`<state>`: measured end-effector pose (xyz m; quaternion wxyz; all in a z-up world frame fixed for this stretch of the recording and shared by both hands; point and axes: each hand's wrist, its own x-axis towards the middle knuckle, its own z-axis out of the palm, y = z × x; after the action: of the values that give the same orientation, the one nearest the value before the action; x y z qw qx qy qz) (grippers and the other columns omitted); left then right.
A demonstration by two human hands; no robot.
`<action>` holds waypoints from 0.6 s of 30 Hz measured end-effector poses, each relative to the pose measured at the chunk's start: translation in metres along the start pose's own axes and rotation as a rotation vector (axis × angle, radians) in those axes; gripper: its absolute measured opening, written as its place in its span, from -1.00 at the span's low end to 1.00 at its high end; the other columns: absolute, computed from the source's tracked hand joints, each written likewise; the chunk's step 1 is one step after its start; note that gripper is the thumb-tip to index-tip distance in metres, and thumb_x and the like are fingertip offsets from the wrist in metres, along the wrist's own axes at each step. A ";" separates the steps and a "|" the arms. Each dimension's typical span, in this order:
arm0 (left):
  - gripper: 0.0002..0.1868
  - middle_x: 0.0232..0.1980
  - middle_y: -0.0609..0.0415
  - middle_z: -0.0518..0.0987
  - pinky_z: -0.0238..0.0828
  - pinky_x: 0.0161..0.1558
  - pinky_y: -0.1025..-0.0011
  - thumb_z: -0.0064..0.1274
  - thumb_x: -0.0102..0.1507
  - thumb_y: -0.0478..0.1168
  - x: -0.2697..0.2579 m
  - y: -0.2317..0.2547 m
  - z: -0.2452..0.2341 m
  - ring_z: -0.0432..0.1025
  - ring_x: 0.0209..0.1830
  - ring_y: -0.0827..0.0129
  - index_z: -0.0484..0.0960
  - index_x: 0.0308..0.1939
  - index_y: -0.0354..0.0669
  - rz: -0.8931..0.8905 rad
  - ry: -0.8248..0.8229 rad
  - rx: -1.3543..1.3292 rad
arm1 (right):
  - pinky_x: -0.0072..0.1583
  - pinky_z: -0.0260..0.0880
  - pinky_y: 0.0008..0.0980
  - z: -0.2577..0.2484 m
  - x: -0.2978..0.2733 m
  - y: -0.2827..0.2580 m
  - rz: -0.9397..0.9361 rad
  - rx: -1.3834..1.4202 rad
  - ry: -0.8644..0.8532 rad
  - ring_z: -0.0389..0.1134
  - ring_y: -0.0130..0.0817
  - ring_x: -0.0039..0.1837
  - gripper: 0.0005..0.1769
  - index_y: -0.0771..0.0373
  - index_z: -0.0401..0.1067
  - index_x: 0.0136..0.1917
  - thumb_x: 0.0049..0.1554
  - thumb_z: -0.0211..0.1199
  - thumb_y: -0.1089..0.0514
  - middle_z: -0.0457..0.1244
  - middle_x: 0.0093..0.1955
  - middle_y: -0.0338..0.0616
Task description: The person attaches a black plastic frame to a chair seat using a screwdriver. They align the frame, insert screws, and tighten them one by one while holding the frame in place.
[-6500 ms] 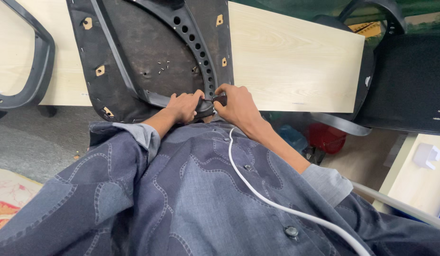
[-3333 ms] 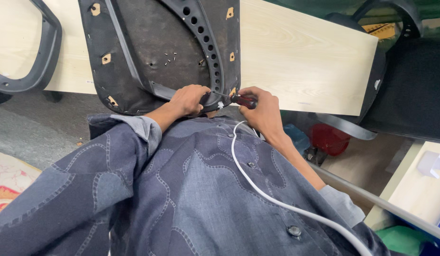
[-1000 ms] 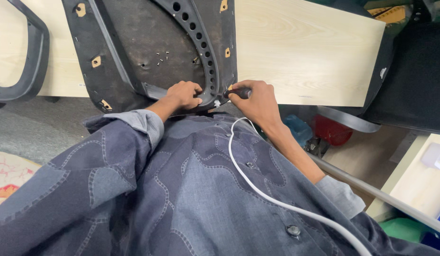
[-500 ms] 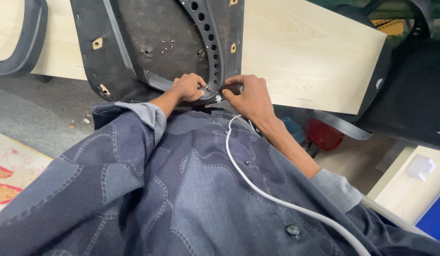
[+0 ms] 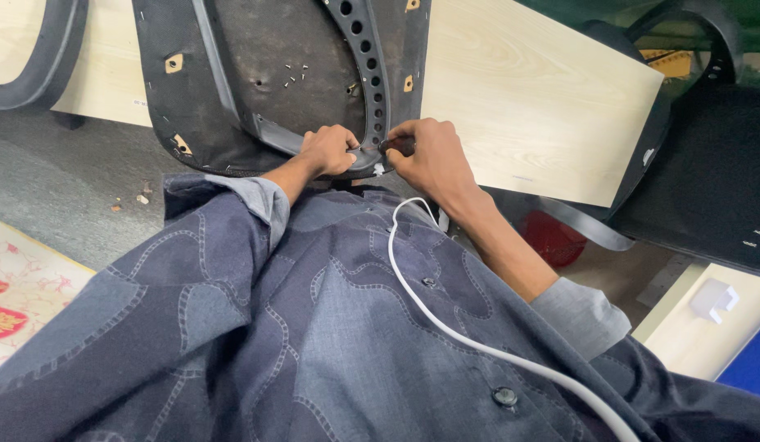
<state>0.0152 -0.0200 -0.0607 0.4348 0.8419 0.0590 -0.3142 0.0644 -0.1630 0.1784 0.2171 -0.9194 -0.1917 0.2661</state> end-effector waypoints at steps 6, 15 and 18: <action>-0.64 0.06 0.07 0.70 0.29 0.23 0.09 0.19 0.16 -0.13 -0.004 0.001 0.000 0.52 0.17 0.15 0.74 0.05 0.12 0.009 0.028 -0.029 | 0.12 0.53 -0.25 0.008 0.020 0.002 -0.213 -0.175 -0.096 0.53 -0.08 0.01 -0.66 0.29 0.65 -0.03 -0.07 0.25 0.45 0.45 -0.07 0.08; -0.65 0.03 0.00 0.69 0.27 0.20 0.12 0.17 0.13 -0.17 -0.005 0.007 0.002 0.51 0.15 0.13 0.76 0.01 0.14 -0.043 0.073 -0.027 | 0.03 0.51 -0.26 -0.003 0.041 -0.019 -0.197 -0.218 -0.283 0.52 -0.06 -0.09 -0.77 0.24 0.65 -0.04 0.09 0.46 0.08 0.45 -0.12 0.05; -0.64 0.03 0.02 0.71 0.27 0.24 0.13 0.14 0.14 -0.20 -0.005 0.007 0.003 0.52 0.16 0.15 0.77 0.02 0.17 -0.047 0.056 -0.019 | 0.05 0.48 -0.21 -0.002 0.043 -0.026 -0.254 -0.182 -0.127 0.50 -0.03 -0.08 -0.71 0.30 0.56 0.06 0.10 0.41 0.13 0.44 -0.12 0.11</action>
<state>0.0120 -0.0259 -0.0539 0.4335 0.8445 0.0939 -0.3001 0.0926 -0.1222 0.1752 0.1523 -0.8850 -0.3429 0.2757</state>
